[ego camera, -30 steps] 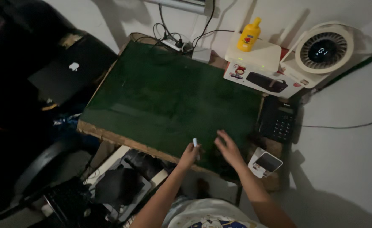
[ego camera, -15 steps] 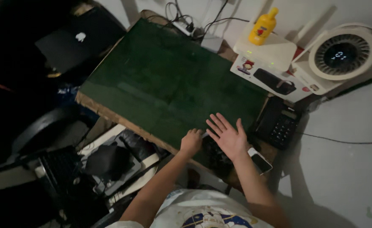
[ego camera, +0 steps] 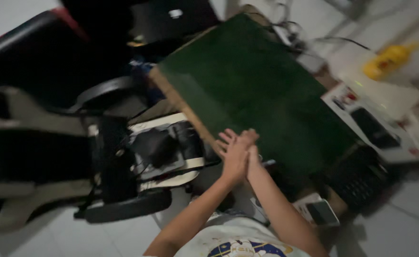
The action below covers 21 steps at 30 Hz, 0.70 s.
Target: The person cleans a green desk surface using a dark cloth. They move various items including a router, a fan, a phone stand, and a bottle of liquid aside to wipe the surface underneath. The person also wipes a black laptop and a white phone stand before placing them back on the desk.
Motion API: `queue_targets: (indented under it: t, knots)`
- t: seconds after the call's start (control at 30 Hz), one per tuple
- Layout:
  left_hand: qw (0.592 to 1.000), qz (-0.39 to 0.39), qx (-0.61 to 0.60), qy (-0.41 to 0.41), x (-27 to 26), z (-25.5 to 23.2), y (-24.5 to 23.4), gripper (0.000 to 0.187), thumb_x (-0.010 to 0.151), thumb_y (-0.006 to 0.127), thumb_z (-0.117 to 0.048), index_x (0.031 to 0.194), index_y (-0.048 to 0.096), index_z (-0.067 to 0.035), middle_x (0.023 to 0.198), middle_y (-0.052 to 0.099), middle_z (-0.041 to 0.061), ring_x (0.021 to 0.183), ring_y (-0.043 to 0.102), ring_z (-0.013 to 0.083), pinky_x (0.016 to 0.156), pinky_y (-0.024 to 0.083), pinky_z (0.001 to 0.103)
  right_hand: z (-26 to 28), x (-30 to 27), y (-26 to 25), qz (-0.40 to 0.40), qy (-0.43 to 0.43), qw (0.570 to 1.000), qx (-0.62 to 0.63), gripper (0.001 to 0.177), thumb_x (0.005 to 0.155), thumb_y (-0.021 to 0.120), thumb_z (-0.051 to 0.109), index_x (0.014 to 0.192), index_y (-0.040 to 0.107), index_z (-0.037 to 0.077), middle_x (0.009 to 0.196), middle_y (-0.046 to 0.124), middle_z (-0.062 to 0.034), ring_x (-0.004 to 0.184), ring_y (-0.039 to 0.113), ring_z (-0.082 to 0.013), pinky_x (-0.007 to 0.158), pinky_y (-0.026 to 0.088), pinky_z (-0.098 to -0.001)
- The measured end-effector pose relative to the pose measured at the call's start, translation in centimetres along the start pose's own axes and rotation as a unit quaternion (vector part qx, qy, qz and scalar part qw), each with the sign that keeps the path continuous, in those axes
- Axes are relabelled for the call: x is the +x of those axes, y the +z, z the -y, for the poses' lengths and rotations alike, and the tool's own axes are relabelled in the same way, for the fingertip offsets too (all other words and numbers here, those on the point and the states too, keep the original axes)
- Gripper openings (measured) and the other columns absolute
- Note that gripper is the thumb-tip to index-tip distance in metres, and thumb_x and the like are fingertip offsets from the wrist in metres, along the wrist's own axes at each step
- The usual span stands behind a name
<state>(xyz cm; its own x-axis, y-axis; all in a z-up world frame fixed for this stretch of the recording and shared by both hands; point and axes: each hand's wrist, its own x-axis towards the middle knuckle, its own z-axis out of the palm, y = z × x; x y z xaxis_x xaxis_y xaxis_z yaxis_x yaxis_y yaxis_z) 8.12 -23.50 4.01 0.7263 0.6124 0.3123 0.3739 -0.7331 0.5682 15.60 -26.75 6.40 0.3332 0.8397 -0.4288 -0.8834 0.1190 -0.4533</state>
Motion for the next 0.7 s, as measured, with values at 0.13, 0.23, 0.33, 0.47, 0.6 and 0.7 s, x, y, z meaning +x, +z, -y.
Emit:
queue_targets:
  t: [0.13, 0.23, 0.33, 0.47, 0.6, 0.7]
  knots:
    - [0.907, -0.111, -0.362, -0.185, -2.0, 6.8, -7.0, 0.067, 0.108, 0.035, -0.055, 0.161, 0.045, -0.014, 0.152, 0.050, 0.032, 0.140, 0.038, 0.0461, 0.117, 0.029, 0.054, -3.3, 2.0, 8.6, 0.078, 0.111, 0.988, -0.067, 0.074, 0.107, 0.028, 0.061, 0.149, 0.049, 0.003, 0.149, 0.052, -0.0192, 0.145, 0.041, -0.0379, 0.119, 0.032, -0.0496]
    - [0.715, -0.073, -0.503, -0.481, -4.0, 13.1, -10.3, 0.074, 0.104, 0.034, -0.057, 0.169, 0.028, -0.022, 0.149, 0.033, 0.037, 0.128, 0.026, 0.0567, 0.103, 0.027, 0.064, -6.1, 0.9, 16.3, 0.183, 0.030, 0.964, -0.191, 0.065, 0.104, 0.034, 0.055, 0.151, 0.044, 0.011, 0.158, 0.043, -0.0077, 0.152, 0.034, -0.0293, 0.124, 0.026, -0.0472]
    - [0.602, -0.056, -0.641, -0.472, -6.3, 17.4, -13.3, 0.080, 0.099, 0.021, -0.066, 0.167, 0.015, -0.024, 0.173, 0.018, 0.004, 0.153, 0.031, 0.0291, 0.117, 0.034, 0.049, -9.9, 0.4, 18.8, 0.318, -0.281, 0.731, -0.535, 0.058, 0.110, 0.034, 0.052, 0.152, 0.050, 0.015, 0.164, 0.044, -0.0034, 0.161, 0.033, -0.0292, 0.132, 0.022, -0.0517]
    - [0.777, -0.230, -0.504, -0.299, -5.6, 20.9, -20.1, 0.073, 0.102, 0.023, -0.063, 0.163, 0.025, -0.022, 0.173, 0.021, 0.008, 0.155, 0.030, 0.0324, 0.121, 0.031, 0.052, -17.2, 4.4, 17.9, 0.190, -0.225, 0.574, -0.764, 0.062, 0.110, 0.028, 0.059, 0.152, 0.056, 0.023, 0.158, 0.049, -0.0017, 0.136, 0.047, -0.0235, 0.118, 0.035, -0.0422]
    - [0.963, -0.185, -0.084, -0.179, -6.1, 20.9, -21.0, 0.068, 0.105, 0.026, -0.060, 0.159, 0.035, -0.020, 0.173, 0.024, 0.012, 0.157, 0.030, 0.0356, 0.125, 0.027, 0.055, -21.0, 7.3, 20.8, -0.015, 0.248, 0.910, -0.332, 0.077, 0.101, 0.026, 0.069, 0.157, 0.036, 0.017, 0.166, 0.037, -0.0088, 0.152, 0.036, -0.0312, 0.123, 0.028, -0.0533]
    - [0.898, -0.215, -0.230, -0.308, -7.4, 21.7, -23.7, 0.076, 0.103, 0.032, -0.063, 0.159, 0.037, -0.013, 0.168, 0.022, 0.021, 0.151, 0.028, 0.0402, 0.121, 0.030, 0.054, -21.8, 8.1, 25.5, 0.109, -0.009, 0.936, -0.334, 0.081, 0.106, 0.033, 0.070, 0.156, 0.040, 0.007, 0.166, 0.039, -0.0163, 0.154, 0.037, -0.0321, 0.126, 0.027, -0.0466]
